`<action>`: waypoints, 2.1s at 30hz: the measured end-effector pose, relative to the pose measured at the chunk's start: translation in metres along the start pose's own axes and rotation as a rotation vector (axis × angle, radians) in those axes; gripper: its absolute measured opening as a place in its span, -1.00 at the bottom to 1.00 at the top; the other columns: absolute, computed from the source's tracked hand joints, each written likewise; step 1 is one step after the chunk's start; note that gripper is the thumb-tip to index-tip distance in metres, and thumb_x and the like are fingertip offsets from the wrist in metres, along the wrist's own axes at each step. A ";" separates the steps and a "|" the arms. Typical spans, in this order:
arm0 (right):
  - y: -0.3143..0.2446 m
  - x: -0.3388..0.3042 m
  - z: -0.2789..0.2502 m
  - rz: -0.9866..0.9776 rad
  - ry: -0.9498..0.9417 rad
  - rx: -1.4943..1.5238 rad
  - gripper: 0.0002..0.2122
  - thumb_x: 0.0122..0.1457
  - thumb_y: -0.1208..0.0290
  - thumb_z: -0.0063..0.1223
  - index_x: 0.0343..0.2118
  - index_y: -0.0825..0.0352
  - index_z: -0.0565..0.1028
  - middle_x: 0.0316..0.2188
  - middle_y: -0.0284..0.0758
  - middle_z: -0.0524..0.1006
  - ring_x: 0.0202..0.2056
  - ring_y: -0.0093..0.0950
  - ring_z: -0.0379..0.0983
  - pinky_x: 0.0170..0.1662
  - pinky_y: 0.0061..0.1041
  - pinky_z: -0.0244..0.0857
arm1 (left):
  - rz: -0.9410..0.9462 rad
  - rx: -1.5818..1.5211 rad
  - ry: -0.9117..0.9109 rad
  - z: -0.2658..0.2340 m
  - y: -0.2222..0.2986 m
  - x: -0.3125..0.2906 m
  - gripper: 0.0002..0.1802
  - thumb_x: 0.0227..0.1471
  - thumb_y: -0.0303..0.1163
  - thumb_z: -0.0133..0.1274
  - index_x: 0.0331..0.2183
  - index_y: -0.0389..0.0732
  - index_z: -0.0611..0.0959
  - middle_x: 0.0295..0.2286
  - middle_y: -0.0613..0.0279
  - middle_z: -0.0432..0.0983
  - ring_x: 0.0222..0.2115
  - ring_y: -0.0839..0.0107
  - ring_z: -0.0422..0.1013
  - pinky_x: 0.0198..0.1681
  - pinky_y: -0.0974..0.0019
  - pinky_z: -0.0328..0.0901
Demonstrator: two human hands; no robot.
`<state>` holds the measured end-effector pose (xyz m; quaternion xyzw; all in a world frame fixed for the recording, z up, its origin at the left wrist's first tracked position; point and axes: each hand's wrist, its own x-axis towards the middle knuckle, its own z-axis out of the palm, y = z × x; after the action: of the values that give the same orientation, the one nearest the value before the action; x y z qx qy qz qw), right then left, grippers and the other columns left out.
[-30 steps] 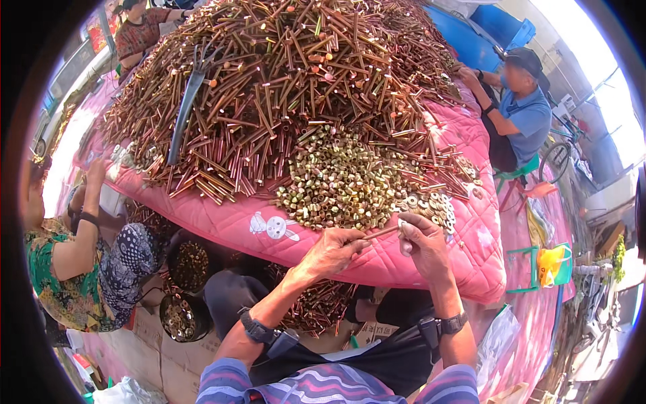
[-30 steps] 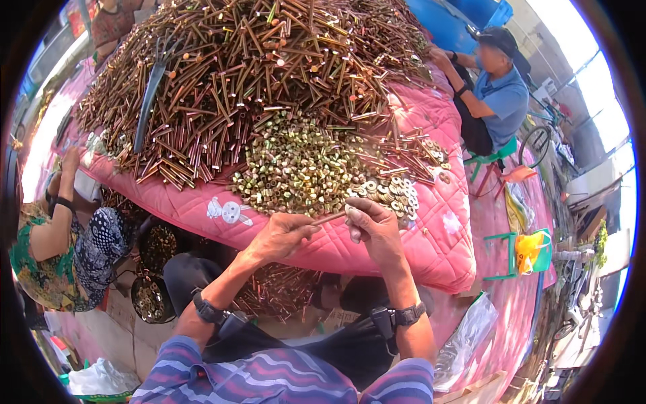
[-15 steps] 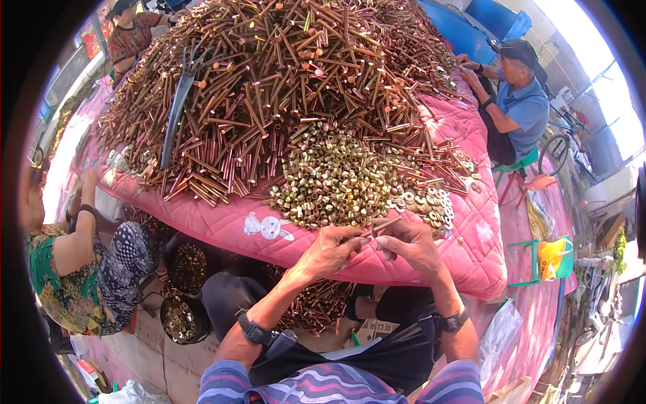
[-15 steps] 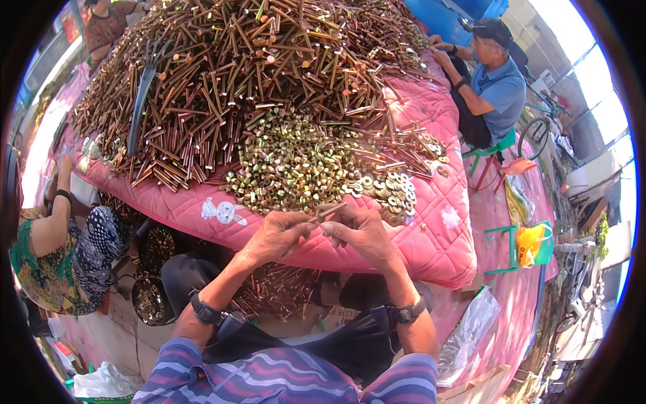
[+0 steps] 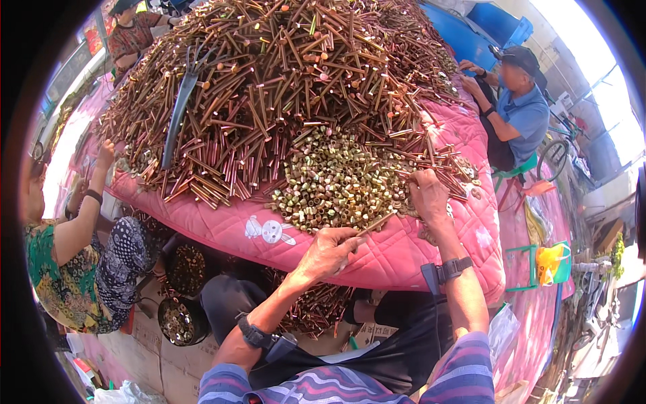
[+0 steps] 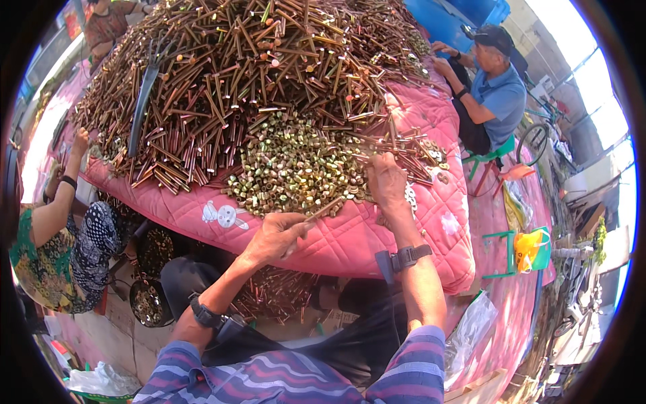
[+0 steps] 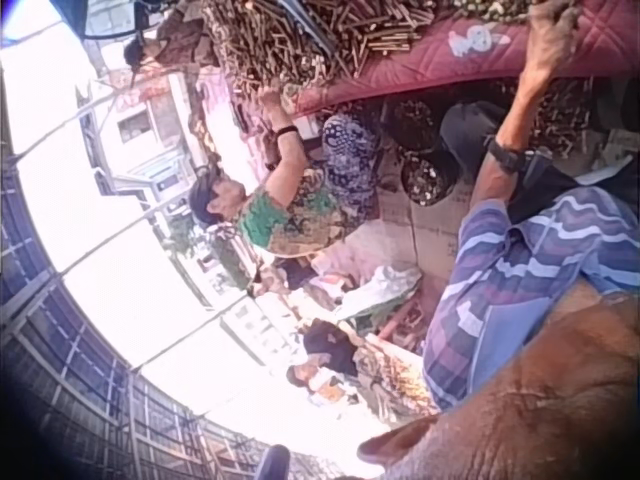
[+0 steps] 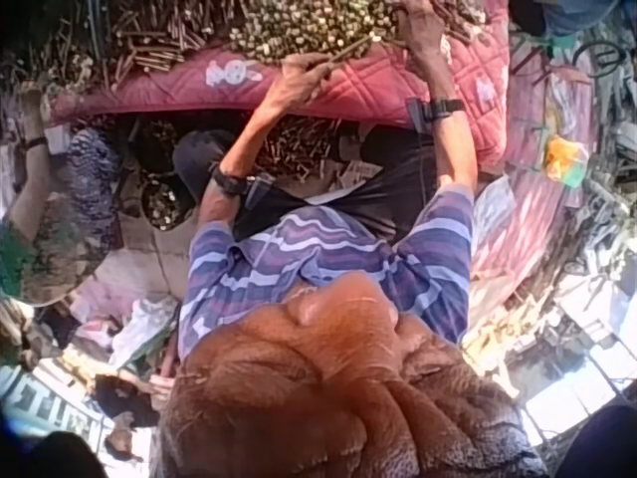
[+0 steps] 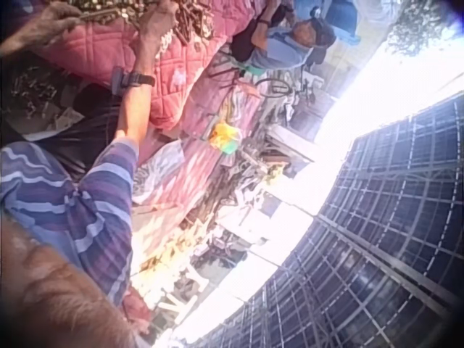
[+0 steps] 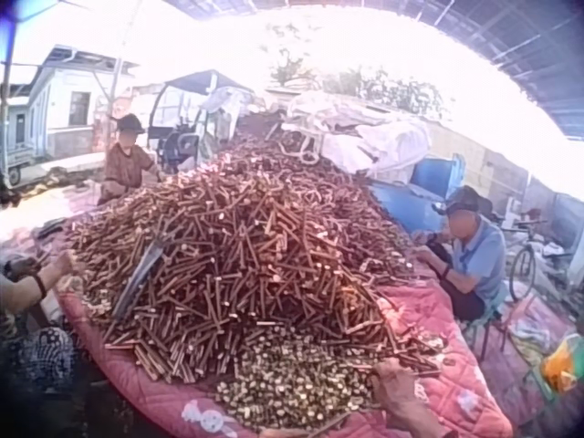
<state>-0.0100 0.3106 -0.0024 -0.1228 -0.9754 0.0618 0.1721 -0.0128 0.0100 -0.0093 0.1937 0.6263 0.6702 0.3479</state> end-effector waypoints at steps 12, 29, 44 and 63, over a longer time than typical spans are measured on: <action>-0.044 -0.036 -0.049 0.314 -0.036 0.950 -0.75 0.24 0.52 0.06 -0.04 0.46 0.44 -0.31 -0.28 0.59 -0.42 -0.64 0.52 -0.45 -0.70 0.35 | 0.025 0.100 0.023 -0.004 -0.012 0.003 -0.72 0.20 -0.33 0.08 -0.23 -0.38 0.67 -0.73 0.44 0.38 -0.78 0.71 0.24 -0.74 0.52 0.11; -0.072 -0.069 -0.059 0.295 0.013 1.355 -0.59 0.25 0.55 0.05 0.16 0.39 0.29 -0.35 -0.26 0.58 -0.39 -0.51 0.56 -0.39 -0.62 0.42 | -0.086 0.042 0.006 0.002 0.015 -0.006 -0.72 0.17 -0.27 0.09 -0.39 -0.32 0.66 -0.69 0.41 0.37 -0.70 0.68 0.26 -0.66 0.46 0.13; -0.099 -0.096 -0.054 0.280 -0.014 1.217 -0.74 0.26 0.50 0.06 -0.02 0.40 0.37 -0.39 -0.29 0.54 -0.48 -0.51 0.52 -0.51 -0.62 0.36 | 0.095 0.234 -0.040 0.000 -0.016 -0.005 -0.71 0.17 -0.30 0.04 -0.21 -0.35 0.64 -0.59 0.17 0.51 -0.57 0.45 0.43 -0.51 0.29 0.34; -0.083 -0.087 -0.032 0.309 -0.066 0.959 -0.78 0.34 0.32 -0.03 -0.25 0.41 0.53 -0.50 -0.36 0.55 -0.54 -0.61 0.50 -0.58 -0.70 0.30 | 0.075 0.100 -0.063 -0.020 0.009 -0.035 -0.70 0.24 -0.29 -0.05 -0.34 -0.37 0.56 -0.68 0.28 0.39 -0.75 0.46 0.35 -0.69 0.32 0.29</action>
<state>0.0627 0.2106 0.0125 -0.1710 -0.8126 0.5315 0.1672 -0.0050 -0.0289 0.0023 0.2552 0.6399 0.6444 0.3319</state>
